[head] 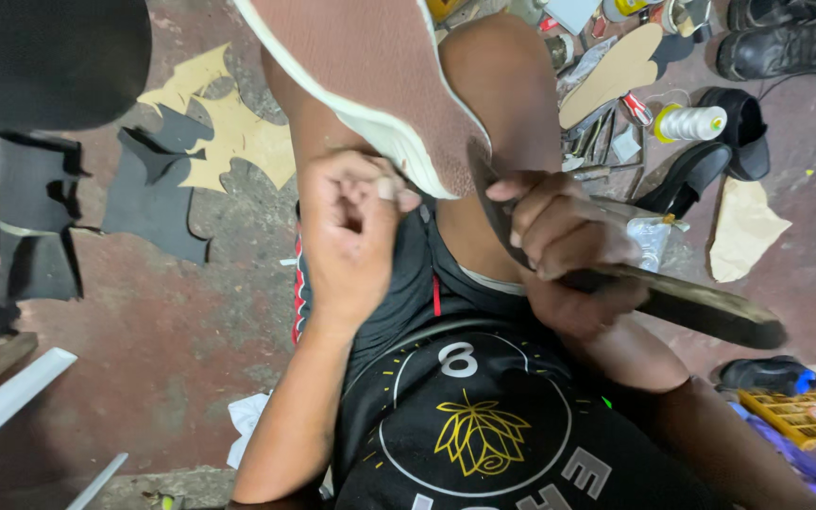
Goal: The person scrapes and prepares the sole of a shoe using a handheld blade while holding the shoe on their lap, occasionally applying glue to the surfaces.
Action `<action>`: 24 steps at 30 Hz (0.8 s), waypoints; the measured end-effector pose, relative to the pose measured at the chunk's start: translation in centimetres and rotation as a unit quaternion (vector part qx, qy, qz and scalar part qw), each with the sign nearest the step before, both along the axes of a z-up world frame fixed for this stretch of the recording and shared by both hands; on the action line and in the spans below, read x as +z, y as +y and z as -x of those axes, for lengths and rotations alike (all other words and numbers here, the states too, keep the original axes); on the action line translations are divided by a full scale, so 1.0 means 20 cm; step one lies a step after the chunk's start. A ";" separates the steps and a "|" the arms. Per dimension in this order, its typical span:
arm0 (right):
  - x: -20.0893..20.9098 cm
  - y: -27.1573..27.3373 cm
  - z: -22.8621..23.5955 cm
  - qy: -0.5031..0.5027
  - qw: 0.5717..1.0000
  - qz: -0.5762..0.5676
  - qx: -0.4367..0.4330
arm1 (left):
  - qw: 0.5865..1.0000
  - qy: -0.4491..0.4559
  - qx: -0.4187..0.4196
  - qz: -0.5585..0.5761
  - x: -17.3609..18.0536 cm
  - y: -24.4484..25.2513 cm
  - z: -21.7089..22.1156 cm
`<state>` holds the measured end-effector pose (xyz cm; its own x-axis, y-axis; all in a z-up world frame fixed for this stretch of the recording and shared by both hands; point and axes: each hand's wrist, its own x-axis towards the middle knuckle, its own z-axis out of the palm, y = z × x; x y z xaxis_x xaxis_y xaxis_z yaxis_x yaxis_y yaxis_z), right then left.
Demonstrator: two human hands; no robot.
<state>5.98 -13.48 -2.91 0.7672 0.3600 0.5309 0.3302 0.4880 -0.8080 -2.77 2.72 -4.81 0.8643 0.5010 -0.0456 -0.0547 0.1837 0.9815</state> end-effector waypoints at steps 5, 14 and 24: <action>-0.12 0.01 -0.01 -0.048 0.999 -0.009 -0.018 | 0.992 0.035 0.103 -0.058 0.05 0.24 -0.06; -0.16 0.03 -0.02 -0.095 0.995 -0.028 -0.022 | 0.948 -0.107 0.079 -0.290 0.00 0.54 -0.41; -0.03 0.03 0.01 -0.023 0.999 0.021 0.022 | 0.951 -0.043 0.144 -0.272 0.02 0.38 -0.48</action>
<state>5.81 -12.85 -3.56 0.7255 0.4160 0.5483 0.3452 0.4693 -0.8127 6.89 10.31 -4.35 0.6765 0.6463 0.3530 -0.1111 -0.3843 0.9165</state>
